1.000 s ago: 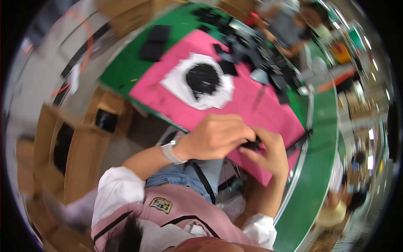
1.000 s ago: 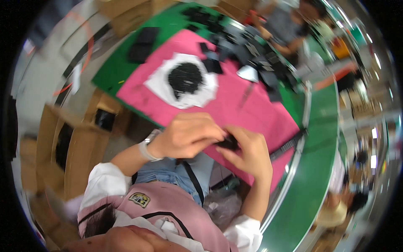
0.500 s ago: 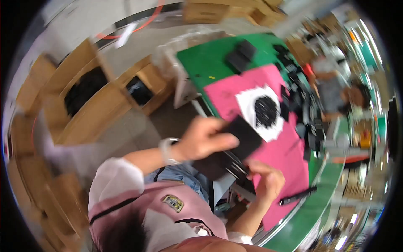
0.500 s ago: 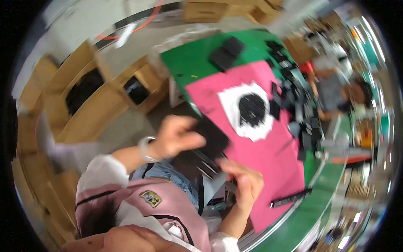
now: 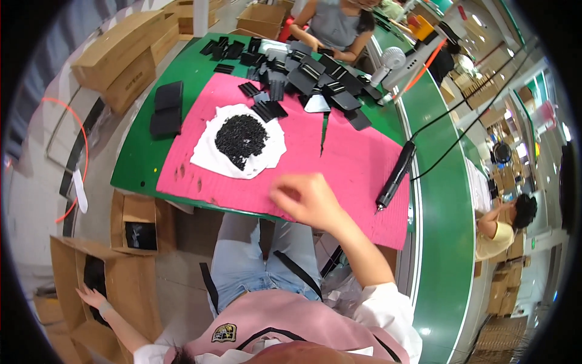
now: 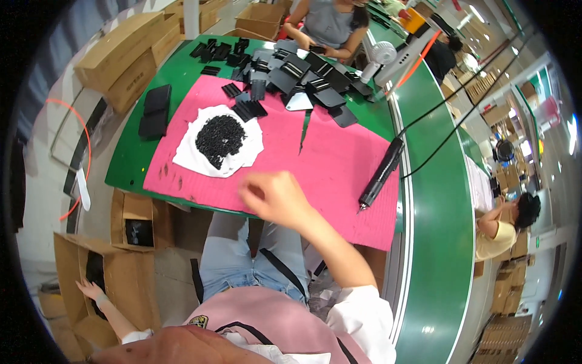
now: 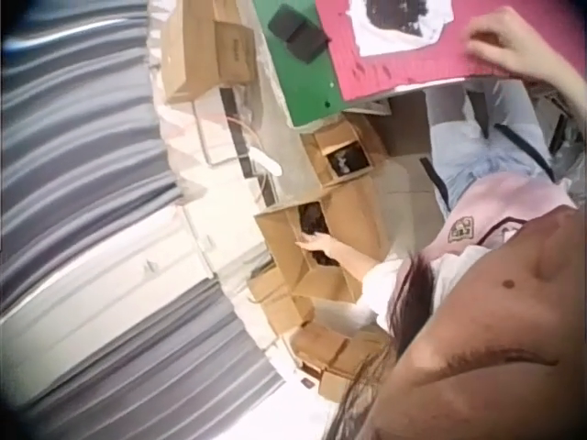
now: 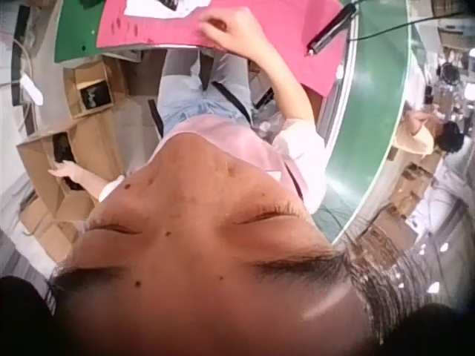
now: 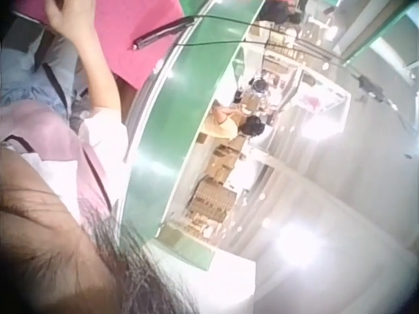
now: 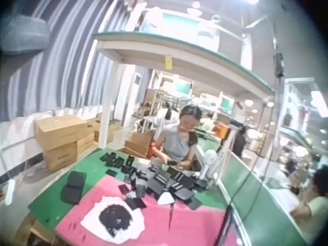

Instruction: Assembling small black plastic components by fastening them with screws using an electric screwdriver.

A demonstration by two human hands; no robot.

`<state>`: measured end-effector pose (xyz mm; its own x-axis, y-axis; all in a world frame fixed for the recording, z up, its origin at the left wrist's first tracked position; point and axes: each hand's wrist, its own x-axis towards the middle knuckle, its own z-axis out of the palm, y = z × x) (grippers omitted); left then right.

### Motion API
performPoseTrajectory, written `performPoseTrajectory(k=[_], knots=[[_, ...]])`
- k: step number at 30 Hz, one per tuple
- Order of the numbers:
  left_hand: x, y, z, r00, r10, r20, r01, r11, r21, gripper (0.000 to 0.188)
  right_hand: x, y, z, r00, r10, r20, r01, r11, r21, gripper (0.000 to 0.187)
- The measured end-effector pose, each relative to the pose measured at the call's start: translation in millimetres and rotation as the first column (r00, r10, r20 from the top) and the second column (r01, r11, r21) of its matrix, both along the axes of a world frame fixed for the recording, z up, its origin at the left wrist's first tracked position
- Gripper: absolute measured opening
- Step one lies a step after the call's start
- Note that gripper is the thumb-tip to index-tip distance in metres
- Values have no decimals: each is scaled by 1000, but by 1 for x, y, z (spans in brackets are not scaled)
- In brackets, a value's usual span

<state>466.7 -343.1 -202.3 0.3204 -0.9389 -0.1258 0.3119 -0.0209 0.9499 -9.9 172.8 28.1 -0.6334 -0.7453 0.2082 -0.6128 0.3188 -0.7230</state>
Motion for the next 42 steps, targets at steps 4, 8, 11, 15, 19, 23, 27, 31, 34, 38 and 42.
performPoseTrajectory(k=[4,8,11,15,19,23,27,31,34,38,42], knots=[[-40,40,28,975,-216,-61,221,970,99,66,-78,-35,-7,709,-304,-636,302,946,-115,46],[-91,27,28,893,-401,-206,407,913,-18,47,-175,-66,-30,245,-406,-880,591,782,-196,59],[-181,72,77,710,-689,-146,649,721,-244,36,-236,-46,-62,386,-454,-803,684,725,-81,46],[-263,146,155,549,-803,232,822,467,-326,29,-175,-46,-21,540,-472,-697,507,844,-179,42],[-351,239,209,107,-949,296,956,17,-291,49,-73,-33,4,489,-211,-846,85,977,-195,49],[-390,303,216,-208,-976,-62,922,-174,-346,50,6,-23,11,481,91,-872,-108,993,44,39],[-400,299,217,-148,-987,56,975,-155,-162,42,1,-20,23,659,209,-722,-300,954,2,41],[-403,298,212,-22,-999,38,969,-30,-246,43,-77,-33,-5,869,-165,-466,-7,938,-346,33],[-396,295,204,-8,-999,47,973,-19,-231,44,-134,-54,-23,774,-371,-514,287,928,-238,41],[-386,294,197,27,-997,75,990,16,-143,43,-169,-60,-44,900,-283,-332,299,954,-4,24],[-388,290,197,38,-998,-52,976,48,-210,41,-167,-37,-37,920,-391,-38,378,908,-180,21]])
